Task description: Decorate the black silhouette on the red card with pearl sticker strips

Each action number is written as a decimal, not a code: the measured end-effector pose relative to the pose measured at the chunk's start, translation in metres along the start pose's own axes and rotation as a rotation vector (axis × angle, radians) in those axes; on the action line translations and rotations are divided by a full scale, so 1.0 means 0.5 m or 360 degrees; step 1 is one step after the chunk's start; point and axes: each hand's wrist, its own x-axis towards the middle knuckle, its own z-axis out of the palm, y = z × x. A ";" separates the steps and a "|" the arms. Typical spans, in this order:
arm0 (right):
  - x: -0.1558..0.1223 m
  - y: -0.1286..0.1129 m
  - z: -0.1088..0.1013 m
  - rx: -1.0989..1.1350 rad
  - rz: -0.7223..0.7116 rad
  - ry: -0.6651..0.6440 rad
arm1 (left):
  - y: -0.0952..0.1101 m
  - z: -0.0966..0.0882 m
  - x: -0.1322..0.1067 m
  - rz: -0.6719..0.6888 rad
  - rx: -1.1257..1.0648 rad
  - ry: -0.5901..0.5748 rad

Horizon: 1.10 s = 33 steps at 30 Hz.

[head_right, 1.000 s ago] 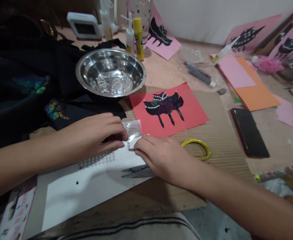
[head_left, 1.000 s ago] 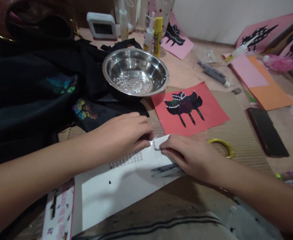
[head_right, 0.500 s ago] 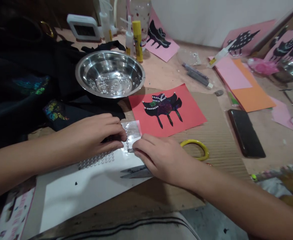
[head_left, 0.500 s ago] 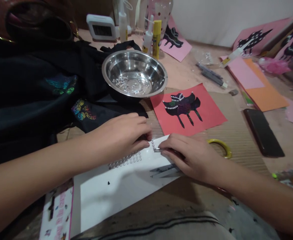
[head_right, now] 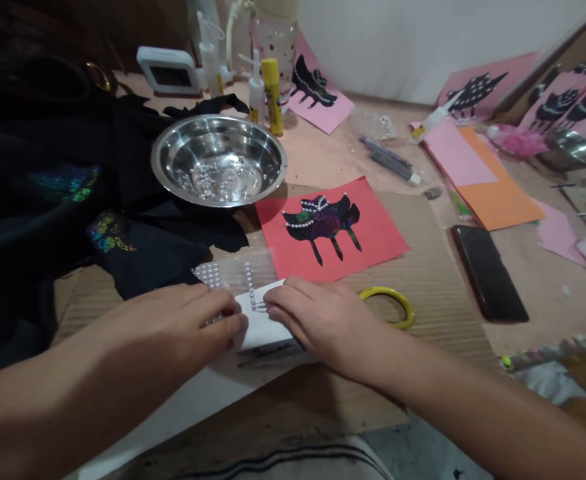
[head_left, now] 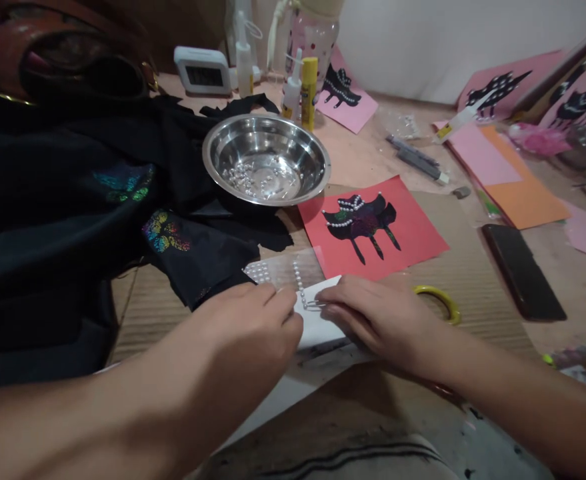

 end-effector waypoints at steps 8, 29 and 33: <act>0.006 0.008 -0.017 0.0343 0.0148 0.0099 | -0.061 -0.015 0.035 -0.0120 0.0790 0.0119; 0.029 0.012 -0.019 0.1355 0.0657 -0.0062 | -0.067 0.001 0.057 -0.0088 0.0070 0.0086; 0.034 0.011 -0.021 0.1339 0.0618 0.0008 | -0.074 -0.003 0.066 -0.0135 -0.0086 0.0143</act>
